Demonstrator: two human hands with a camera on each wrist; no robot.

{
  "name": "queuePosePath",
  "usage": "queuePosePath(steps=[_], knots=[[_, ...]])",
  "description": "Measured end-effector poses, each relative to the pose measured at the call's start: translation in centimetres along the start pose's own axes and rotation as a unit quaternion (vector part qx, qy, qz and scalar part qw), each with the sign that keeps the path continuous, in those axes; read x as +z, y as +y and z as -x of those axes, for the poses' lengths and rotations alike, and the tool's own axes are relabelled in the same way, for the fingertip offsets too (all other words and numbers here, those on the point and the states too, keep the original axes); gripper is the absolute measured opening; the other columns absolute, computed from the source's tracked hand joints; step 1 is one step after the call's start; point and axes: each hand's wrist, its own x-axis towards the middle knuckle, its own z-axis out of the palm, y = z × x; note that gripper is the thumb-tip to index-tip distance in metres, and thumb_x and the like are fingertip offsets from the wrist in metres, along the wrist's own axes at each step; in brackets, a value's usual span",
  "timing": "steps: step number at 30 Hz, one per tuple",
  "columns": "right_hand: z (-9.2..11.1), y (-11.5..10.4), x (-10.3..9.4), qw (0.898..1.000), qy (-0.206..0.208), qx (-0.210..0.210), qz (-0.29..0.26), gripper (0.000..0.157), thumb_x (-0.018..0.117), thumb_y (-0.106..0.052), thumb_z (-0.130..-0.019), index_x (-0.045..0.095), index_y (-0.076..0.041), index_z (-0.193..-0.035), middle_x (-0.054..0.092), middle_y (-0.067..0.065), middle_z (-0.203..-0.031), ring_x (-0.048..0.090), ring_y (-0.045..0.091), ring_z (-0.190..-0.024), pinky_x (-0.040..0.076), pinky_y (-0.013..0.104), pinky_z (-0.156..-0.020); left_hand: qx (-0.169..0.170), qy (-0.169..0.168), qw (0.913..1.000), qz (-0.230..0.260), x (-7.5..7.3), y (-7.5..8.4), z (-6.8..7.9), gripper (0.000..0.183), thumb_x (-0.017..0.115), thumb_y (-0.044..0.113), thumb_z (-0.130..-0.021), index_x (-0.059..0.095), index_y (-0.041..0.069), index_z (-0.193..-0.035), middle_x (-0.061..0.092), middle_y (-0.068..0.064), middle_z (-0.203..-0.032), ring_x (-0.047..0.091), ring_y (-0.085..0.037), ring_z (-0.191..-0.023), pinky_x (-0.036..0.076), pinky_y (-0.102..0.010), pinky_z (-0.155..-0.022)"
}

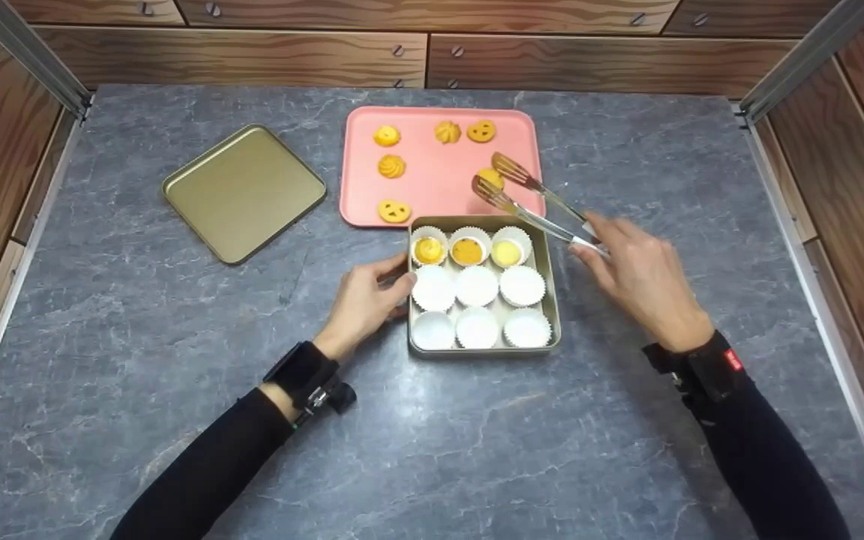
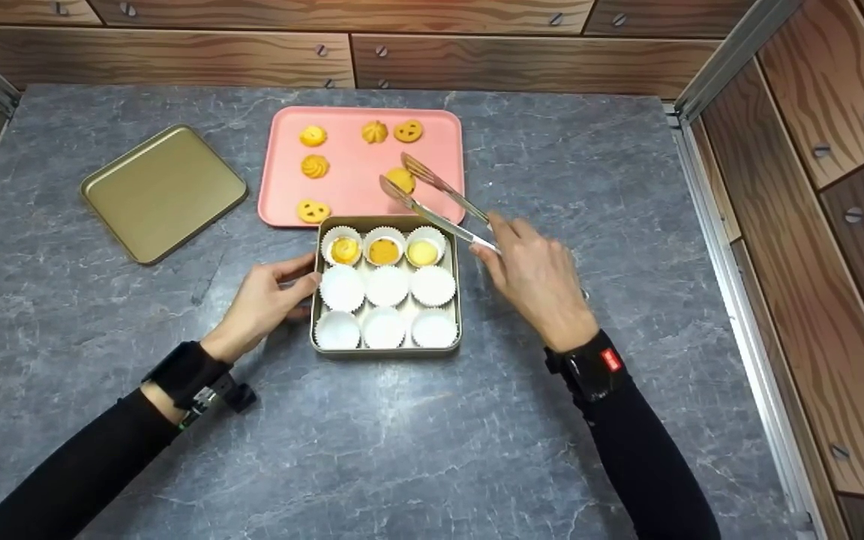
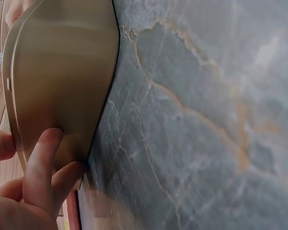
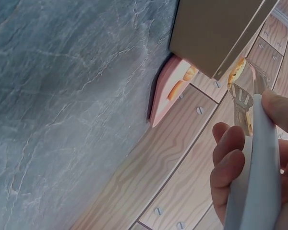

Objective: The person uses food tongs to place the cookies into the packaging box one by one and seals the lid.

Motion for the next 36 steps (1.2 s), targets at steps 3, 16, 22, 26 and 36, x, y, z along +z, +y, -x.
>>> queuePosePath(steps=[3, 16, 22, 26, 36], knots=[[0.4, -0.2, -0.3, 1.0, -0.004, -0.001, 0.002, 0.05, 0.076, -0.024, -0.096, 0.062, 0.003, -0.136, 0.07, 0.023, -0.096, 0.06, 0.03, -0.058, 0.057, 0.044, -0.045, 0.002, -0.003, 1.0, -0.003, 0.0, 0.0, 0.0, 0.055, 0.069, 0.02, -0.101, 0.05, 0.005, -0.15, 0.056, -0.018, -0.149, 0.075, -0.019, -0.093, 0.067, -0.032, -0.076], [1.8, -1.6, -1.1, 0.999, -0.01, -0.028, 0.016, 0.05, 0.076, -0.025, -0.096, 0.062, 0.002, -0.136, 0.07, 0.023, -0.1, 0.064, 0.031, -0.061, 0.058, 0.044, -0.045, -0.008, -0.025, 0.9992, 0.03, -0.1, 0.0, 0.1, 0.057, 0.066, 0.019, -0.103, 0.044, 0.005, -0.154, 0.054, -0.02, -0.15, 0.073, -0.023, -0.106, 0.066, -0.03, -0.083], [2.1, -2.4, -1.5, 0.999, -0.014, -0.045, 0.008, 0.053, 0.078, -0.023, -0.094, 0.061, 0.002, -0.138, 0.071, 0.023, -0.1, 0.061, 0.025, -0.058, 0.056, 0.035, -0.043, -0.013, -0.026, 0.999, 0.033, -0.1, 0.0, 0.1, 0.058, 0.066, 0.02, -0.103, 0.044, 0.006, -0.154, 0.052, -0.02, -0.151, 0.072, -0.022, -0.108, 0.066, -0.03, -0.083], [2.2, -2.9, -1.7, 0.998, -0.012, -0.06, 0.007, 0.052, 0.078, -0.023, -0.094, 0.062, 0.002, -0.136, 0.071, 0.022, -0.099, 0.061, 0.023, -0.058, 0.056, 0.032, -0.043, -0.007, -0.025, 0.999, 0.038, -0.1, -0.1, 0.1, 0.057, 0.066, 0.019, -0.103, 0.045, 0.005, -0.154, 0.053, -0.021, -0.151, 0.072, -0.024, -0.109, 0.066, -0.029, -0.083], [2.6, -3.7, -1.9, 0.997, -0.024, -0.077, 0.002, 0.051, 0.079, -0.024, -0.094, 0.064, 0.0, -0.136, 0.071, 0.018, -0.1, 0.062, 0.022, -0.06, 0.057, 0.034, -0.045, -0.003, -0.027, 0.9981, 0.055, -0.2, -0.1, 0.1, 0.056, 0.065, 0.018, -0.104, 0.045, 0.003, -0.154, 0.051, -0.022, -0.152, 0.071, -0.028, -0.113, 0.066, -0.029, -0.083]])
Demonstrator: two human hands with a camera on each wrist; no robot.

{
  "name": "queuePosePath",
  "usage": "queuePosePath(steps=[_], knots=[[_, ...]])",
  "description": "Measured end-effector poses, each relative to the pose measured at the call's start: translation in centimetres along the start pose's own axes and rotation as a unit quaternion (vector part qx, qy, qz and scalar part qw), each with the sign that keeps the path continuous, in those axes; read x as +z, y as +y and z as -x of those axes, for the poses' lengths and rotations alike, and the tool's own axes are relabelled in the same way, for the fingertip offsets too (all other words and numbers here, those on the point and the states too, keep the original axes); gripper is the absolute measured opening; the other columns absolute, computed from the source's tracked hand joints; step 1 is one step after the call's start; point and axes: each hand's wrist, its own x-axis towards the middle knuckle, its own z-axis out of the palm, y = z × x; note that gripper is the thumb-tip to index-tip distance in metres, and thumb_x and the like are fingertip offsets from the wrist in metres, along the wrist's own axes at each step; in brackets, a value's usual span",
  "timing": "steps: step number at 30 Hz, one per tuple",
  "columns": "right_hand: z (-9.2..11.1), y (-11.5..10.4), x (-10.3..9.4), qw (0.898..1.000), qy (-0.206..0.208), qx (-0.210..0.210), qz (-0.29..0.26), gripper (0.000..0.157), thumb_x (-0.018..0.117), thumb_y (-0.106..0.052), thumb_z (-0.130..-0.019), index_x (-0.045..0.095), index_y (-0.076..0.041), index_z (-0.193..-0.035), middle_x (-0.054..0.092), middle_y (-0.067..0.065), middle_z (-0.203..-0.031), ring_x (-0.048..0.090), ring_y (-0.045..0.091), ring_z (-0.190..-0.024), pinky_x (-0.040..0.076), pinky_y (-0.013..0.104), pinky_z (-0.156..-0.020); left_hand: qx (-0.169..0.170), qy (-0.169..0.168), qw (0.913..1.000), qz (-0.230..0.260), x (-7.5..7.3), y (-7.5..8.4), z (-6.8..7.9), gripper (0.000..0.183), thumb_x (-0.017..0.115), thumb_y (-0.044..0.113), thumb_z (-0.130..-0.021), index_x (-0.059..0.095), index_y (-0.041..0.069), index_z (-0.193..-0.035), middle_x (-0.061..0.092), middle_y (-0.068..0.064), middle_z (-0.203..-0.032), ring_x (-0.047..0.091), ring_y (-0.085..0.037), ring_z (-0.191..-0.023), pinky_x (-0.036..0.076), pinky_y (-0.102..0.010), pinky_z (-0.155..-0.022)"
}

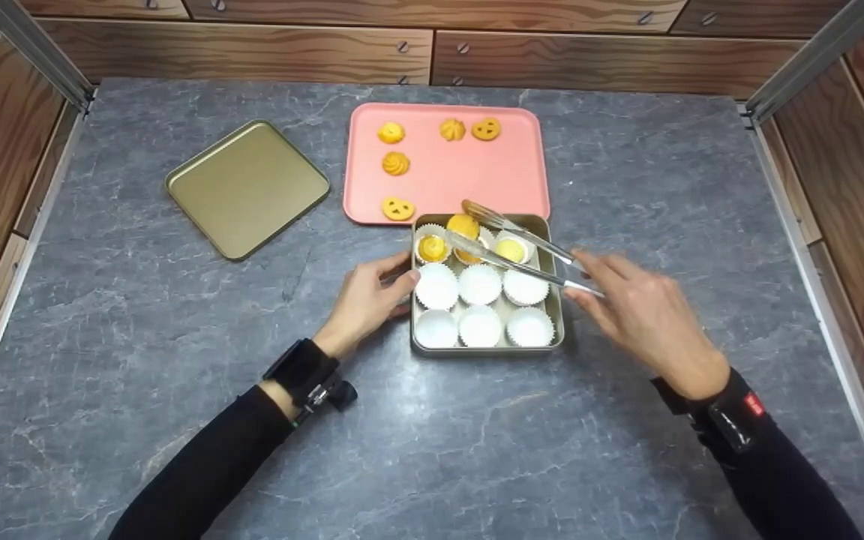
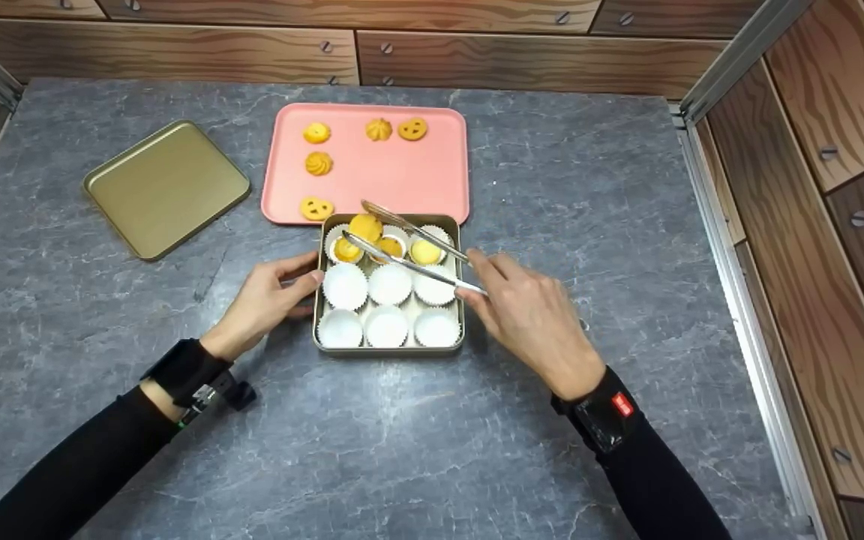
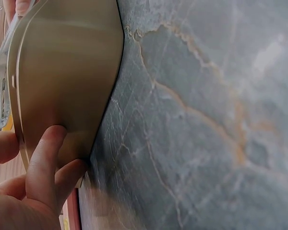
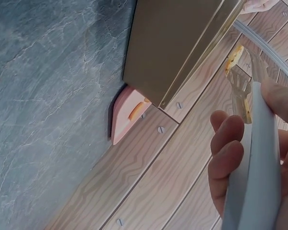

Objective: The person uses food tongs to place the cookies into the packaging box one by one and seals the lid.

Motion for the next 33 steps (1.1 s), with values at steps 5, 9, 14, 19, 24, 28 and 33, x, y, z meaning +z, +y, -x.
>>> queuePosePath(steps=[5, 9, 14, 19, 24, 28, 33], knots=[[0.05, 0.18, 0.12, 1.0, -0.002, -0.012, 0.0, 0.05, 0.079, -0.023, -0.093, 0.065, -0.001, -0.135, 0.072, 0.016, -0.099, 0.063, 0.022, -0.06, 0.058, 0.035, -0.045, -0.006, -0.001, 1.0, 0.004, -0.04, -0.04, -0.03, 0.057, 0.065, 0.018, -0.104, 0.043, 0.003, -0.154, 0.05, -0.022, -0.153, 0.07, -0.027, -0.115, 0.065, -0.028, -0.083], [0.14, 0.39, 0.22, 1.0, -0.009, -0.019, 0.0, 0.049, 0.079, -0.024, -0.093, 0.065, -0.002, -0.134, 0.071, 0.014, -0.098, 0.063, 0.021, -0.06, 0.058, 0.035, -0.045, -0.005, -0.003, 1.0, 0.002, -0.07, -0.11, -0.06, 0.058, 0.065, 0.019, -0.103, 0.043, 0.004, -0.155, 0.05, -0.022, -0.153, 0.07, -0.026, -0.113, 0.065, -0.028, -0.084], [0.24, 0.56, 0.24, 1.0, -0.019, -0.024, -0.005, 0.05, 0.079, -0.026, -0.093, 0.066, -0.003, -0.135, 0.072, 0.012, -0.098, 0.062, 0.018, -0.059, 0.056, 0.033, -0.044, -0.005, -0.004, 1.0, -0.006, -0.1, -0.15, -0.05, 0.058, 0.065, 0.02, -0.103, 0.043, 0.004, -0.155, 0.05, -0.022, -0.152, 0.072, -0.025, -0.111, 0.065, -0.028, -0.084], [0.18, 0.64, 0.31, 0.999, -0.029, -0.039, -0.007, 0.051, 0.08, -0.027, -0.092, 0.066, -0.003, -0.135, 0.072, 0.013, -0.101, 0.066, 0.022, -0.063, 0.059, 0.036, -0.047, -0.003, -0.002, 0.9999, -0.011, -0.08, -0.09, -0.01, 0.058, 0.066, 0.02, -0.103, 0.043, 0.004, -0.154, 0.05, -0.022, -0.152, 0.072, -0.026, -0.11, 0.065, -0.028, -0.084], [0.09, 0.6, 0.39, 0.998, -0.042, -0.044, -0.013, 0.051, 0.08, -0.028, -0.092, 0.066, -0.005, -0.135, 0.073, 0.012, -0.105, 0.07, 0.025, -0.069, 0.061, 0.04, -0.05, 0.011, 0.0, 0.9999, -0.013, -0.02, -0.16, -0.1, 0.057, 0.066, 0.018, -0.103, 0.044, 0.001, -0.153, 0.054, -0.023, -0.148, 0.072, -0.028, -0.111, 0.066, -0.029, -0.082], [0.03, 0.55, 0.44, 0.997, -0.05, -0.048, -0.018, 0.05, 0.079, -0.029, -0.093, 0.066, -0.006, -0.135, 0.073, 0.01, -0.103, 0.067, 0.021, -0.066, 0.059, 0.038, -0.049, 0.004, -0.001, 1.0, -0.008, -0.01, -0.13, -0.1, 0.057, 0.066, 0.018, -0.103, 0.044, 0.001, -0.153, 0.054, -0.023, -0.149, 0.071, -0.028, -0.112, 0.066, -0.029, -0.083], [0.02, 0.43, 0.64, 0.996, -0.066, -0.056, -0.022, 0.049, 0.078, -0.029, -0.094, 0.066, -0.006, -0.136, 0.073, 0.011, -0.103, 0.067, 0.02, -0.064, 0.058, 0.036, -0.048, -0.002, -0.003, 1.0, -0.003, 0.0, -0.06, -0.02, 0.058, 0.066, 0.018, -0.103, 0.043, 0.003, -0.154, 0.051, -0.022, -0.151, 0.071, -0.026, -0.112, 0.066, -0.028, -0.083]])
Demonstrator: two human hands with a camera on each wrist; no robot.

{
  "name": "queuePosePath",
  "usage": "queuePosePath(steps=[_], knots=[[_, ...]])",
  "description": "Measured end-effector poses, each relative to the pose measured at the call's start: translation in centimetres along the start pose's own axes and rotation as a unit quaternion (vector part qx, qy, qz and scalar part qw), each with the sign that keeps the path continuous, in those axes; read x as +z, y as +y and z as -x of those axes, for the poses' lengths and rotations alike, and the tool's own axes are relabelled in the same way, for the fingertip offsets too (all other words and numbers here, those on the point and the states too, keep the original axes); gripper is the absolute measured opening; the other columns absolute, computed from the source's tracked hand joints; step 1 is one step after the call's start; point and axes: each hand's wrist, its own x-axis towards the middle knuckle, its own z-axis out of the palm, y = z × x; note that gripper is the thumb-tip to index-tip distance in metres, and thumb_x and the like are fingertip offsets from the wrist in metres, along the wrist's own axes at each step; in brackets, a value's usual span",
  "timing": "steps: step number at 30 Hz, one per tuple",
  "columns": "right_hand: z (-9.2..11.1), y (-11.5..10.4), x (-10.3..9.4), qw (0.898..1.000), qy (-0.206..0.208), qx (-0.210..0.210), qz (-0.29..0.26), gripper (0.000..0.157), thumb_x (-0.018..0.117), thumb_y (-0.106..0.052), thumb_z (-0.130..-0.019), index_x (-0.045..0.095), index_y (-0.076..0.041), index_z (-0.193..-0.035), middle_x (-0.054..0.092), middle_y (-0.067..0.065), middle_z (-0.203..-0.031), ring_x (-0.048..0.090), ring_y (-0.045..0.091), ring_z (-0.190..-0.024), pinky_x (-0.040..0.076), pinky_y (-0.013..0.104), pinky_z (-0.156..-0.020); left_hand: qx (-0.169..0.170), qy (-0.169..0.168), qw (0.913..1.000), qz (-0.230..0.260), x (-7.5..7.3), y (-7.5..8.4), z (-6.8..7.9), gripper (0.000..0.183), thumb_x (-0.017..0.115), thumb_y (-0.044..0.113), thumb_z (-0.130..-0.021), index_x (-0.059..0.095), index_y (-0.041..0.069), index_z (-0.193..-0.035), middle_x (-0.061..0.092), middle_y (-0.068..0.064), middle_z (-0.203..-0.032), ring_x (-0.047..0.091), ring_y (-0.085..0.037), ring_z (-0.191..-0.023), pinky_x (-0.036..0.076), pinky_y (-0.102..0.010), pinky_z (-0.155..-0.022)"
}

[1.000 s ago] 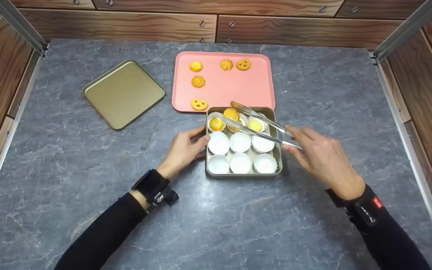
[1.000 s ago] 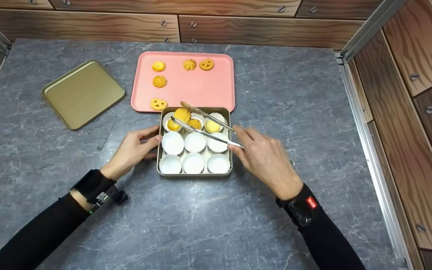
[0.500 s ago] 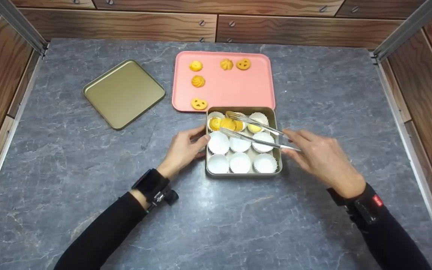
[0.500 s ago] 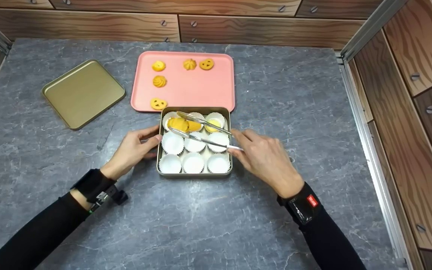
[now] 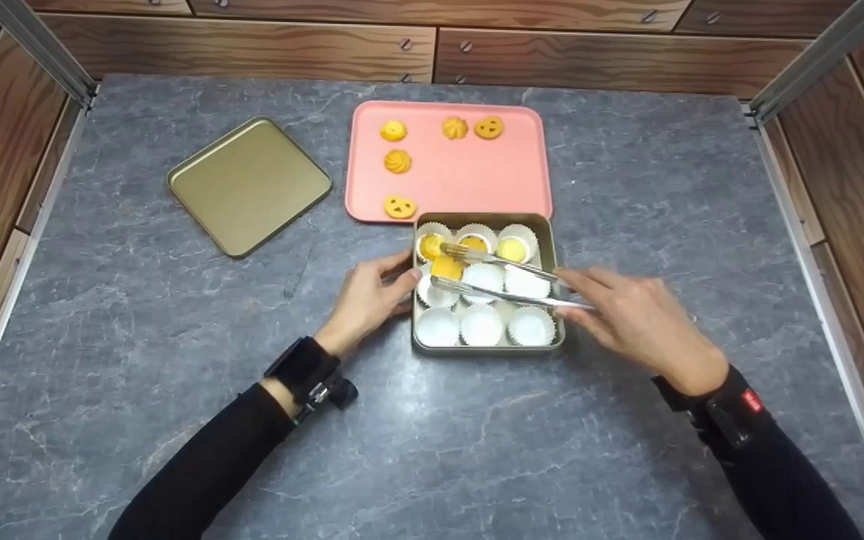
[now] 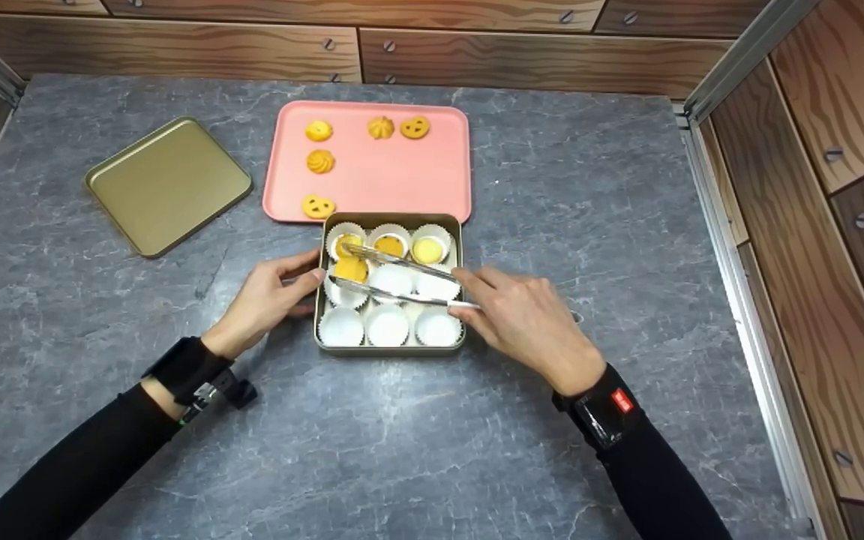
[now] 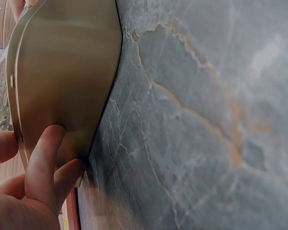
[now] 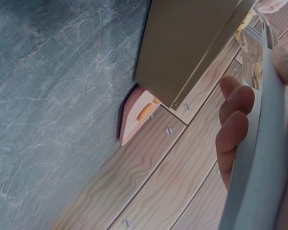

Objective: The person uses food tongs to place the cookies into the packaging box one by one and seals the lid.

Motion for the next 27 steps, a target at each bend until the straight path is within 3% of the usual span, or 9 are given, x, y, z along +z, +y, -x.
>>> queuePosePath(steps=[6, 21, 27], knots=[[-0.2, -0.02, 0.32, 1.0, -0.013, -0.004, -0.01, 0.049, 0.077, -0.03, -0.095, 0.066, -0.008, -0.137, 0.073, 0.011, -0.107, 0.069, 0.021, -0.066, 0.06, 0.034, -0.049, 0.0, -0.001, 1.0, 0.006, -0.06, -0.02, 0.01, 0.058, 0.066, 0.018, -0.103, 0.043, 0.003, -0.154, 0.052, -0.022, -0.151, 0.071, -0.026, -0.111, 0.066, -0.028, -0.083], [-0.32, -0.19, 0.93, 1.0, -0.015, -0.015, -0.01, 0.049, 0.078, -0.029, -0.094, 0.067, -0.005, -0.135, 0.07, 0.008, -0.094, 0.06, 0.015, -0.06, 0.056, 0.031, -0.048, -0.001, 0.001, 0.9998, 0.019, 0.07, -0.09, -0.04, 0.058, 0.066, 0.017, -0.103, 0.044, 0.002, -0.154, 0.049, -0.022, -0.154, 0.07, -0.027, -0.114, 0.065, -0.028, -0.084], [-0.6, -0.38, 0.85, 0.999, -0.023, -0.017, -0.017, 0.048, 0.078, -0.028, -0.094, 0.067, -0.004, -0.134, 0.072, 0.01, -0.101, 0.066, 0.018, -0.065, 0.06, 0.034, -0.054, -0.003, 0.004, 0.9999, 0.016, 0.04, -0.11, -0.06, 0.058, 0.067, 0.017, -0.102, 0.044, 0.002, -0.154, 0.046, -0.021, -0.156, 0.07, -0.026, -0.114, 0.066, -0.028, -0.083]])
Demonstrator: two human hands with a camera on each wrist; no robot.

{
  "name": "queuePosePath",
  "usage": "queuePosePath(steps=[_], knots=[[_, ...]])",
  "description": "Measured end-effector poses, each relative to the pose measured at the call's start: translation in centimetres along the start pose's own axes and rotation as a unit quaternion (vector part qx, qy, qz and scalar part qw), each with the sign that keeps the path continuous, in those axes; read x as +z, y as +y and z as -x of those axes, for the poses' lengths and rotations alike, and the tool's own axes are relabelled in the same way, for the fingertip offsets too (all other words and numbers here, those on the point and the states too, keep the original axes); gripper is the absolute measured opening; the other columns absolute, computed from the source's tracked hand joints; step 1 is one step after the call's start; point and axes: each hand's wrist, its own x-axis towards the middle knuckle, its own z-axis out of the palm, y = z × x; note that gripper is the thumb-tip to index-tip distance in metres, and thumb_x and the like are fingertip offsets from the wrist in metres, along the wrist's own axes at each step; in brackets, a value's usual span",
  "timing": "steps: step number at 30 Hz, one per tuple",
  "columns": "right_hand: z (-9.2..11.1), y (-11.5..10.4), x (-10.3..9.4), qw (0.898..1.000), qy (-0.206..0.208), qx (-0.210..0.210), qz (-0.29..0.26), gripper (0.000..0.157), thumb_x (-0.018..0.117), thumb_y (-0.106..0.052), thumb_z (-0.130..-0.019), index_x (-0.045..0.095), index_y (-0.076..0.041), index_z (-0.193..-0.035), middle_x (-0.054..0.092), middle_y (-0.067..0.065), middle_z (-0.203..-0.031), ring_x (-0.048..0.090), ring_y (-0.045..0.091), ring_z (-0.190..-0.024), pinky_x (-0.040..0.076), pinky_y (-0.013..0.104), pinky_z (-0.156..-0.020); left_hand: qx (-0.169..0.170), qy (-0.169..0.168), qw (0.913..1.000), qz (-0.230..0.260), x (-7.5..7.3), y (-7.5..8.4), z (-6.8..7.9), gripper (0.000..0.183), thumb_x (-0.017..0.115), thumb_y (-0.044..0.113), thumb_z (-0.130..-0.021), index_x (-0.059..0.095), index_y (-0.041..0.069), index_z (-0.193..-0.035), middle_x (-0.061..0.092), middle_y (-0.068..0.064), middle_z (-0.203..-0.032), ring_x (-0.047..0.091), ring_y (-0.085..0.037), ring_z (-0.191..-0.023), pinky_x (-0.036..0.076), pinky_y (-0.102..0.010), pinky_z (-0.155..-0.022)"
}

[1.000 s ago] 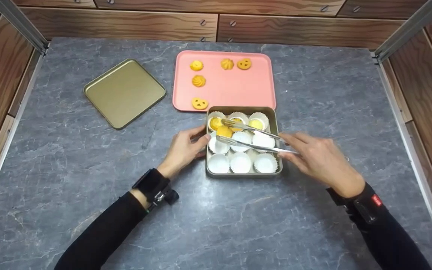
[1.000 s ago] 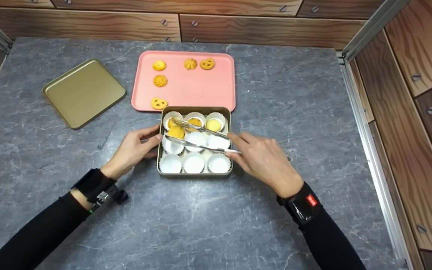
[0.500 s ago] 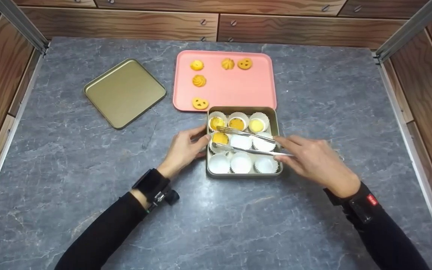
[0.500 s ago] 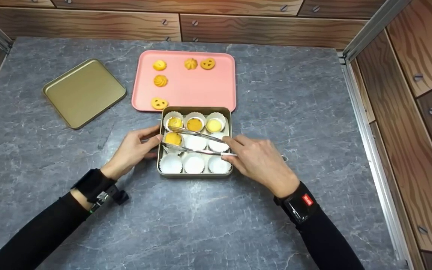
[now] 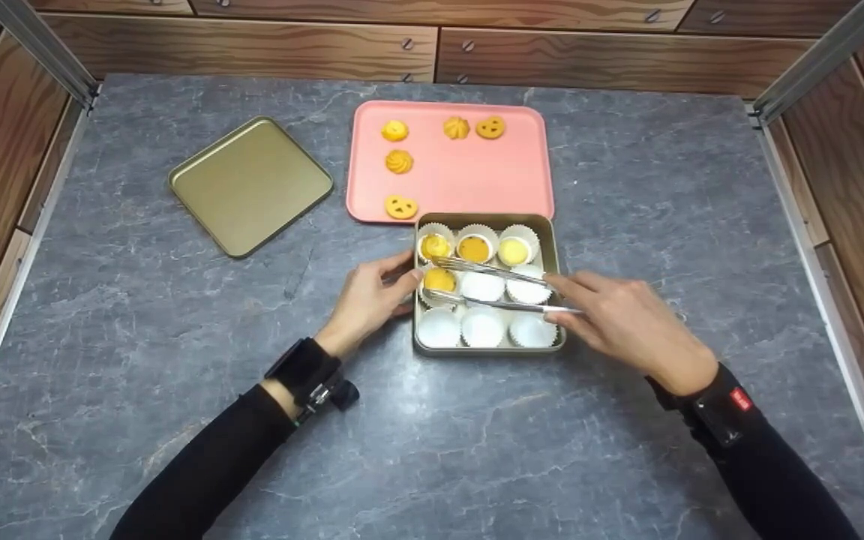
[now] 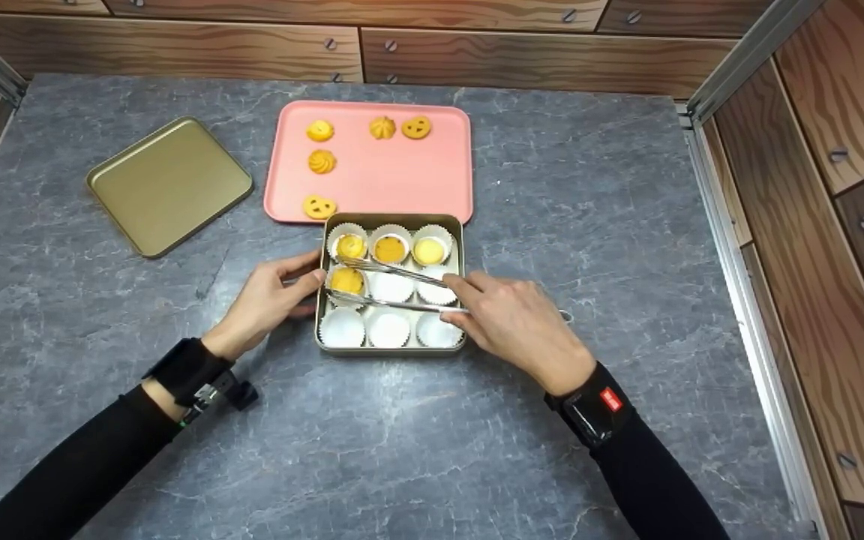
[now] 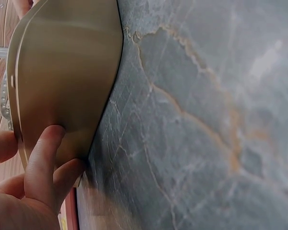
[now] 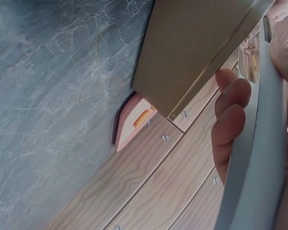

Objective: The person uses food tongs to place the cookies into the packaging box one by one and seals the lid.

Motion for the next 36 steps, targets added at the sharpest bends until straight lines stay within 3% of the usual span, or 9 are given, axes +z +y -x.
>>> queuePosePath(steps=[7, 20, 29, 36], knots=[[-0.3, -0.2, -0.1, 1.0, -0.01, 0.009, 0.003, 0.048, 0.077, -0.031, -0.095, 0.067, -0.003, -0.133, 0.072, 0.012, -0.105, 0.07, 0.023, -0.07, 0.062, 0.039, -0.056, 0.0, -0.001, 1.0, 0.003, 0.0, 0.0, 0.0, 0.059, 0.067, 0.018, -0.102, 0.043, 0.002, -0.154, 0.046, -0.021, -0.156, 0.07, -0.026, -0.114, 0.066, -0.028, -0.083], [-0.1, 0.2, 0.0, 1.0, 0.01, 0.001, -0.005, 0.052, 0.08, -0.029, -0.092, 0.066, -0.001, -0.134, 0.072, 0.012, -0.099, 0.068, 0.023, -0.068, 0.062, 0.037, -0.055, 0.004, -0.003, 1.0, 0.004, 0.0, 0.1, 0.0, 0.058, 0.066, 0.017, -0.102, 0.043, 0.002, -0.154, 0.047, -0.022, -0.155, 0.071, -0.026, -0.112, 0.066, -0.029, -0.084], [0.3, 1.2, -0.7, 0.997, 0.058, 0.031, -0.036, 0.059, 0.085, -0.017, -0.087, 0.063, -0.001, -0.139, 0.072, 0.016, -0.099, 0.071, 0.024, -0.072, 0.064, 0.034, -0.056, 0.004, -0.001, 1.0, 0.007, 0.0, 0.1, 0.0, 0.058, 0.066, 0.016, -0.102, 0.043, 0.001, -0.153, 0.045, -0.021, -0.156, 0.07, -0.027, -0.114, 0.066, -0.029, -0.084], [-0.6, 2.5, -0.9, 0.992, 0.103, 0.067, -0.026, 0.055, 0.083, -0.015, -0.089, 0.063, 0.003, -0.136, 0.072, 0.021, -0.1, 0.064, 0.021, -0.065, 0.059, 0.031, -0.049, 0.002, 0.006, 1.0, -0.005, 0.0, 0.1, 0.0, 0.056, 0.066, 0.016, -0.102, 0.045, 0.003, -0.153, 0.044, -0.022, -0.157, 0.068, -0.028, -0.117, 0.066, -0.029, -0.084]])
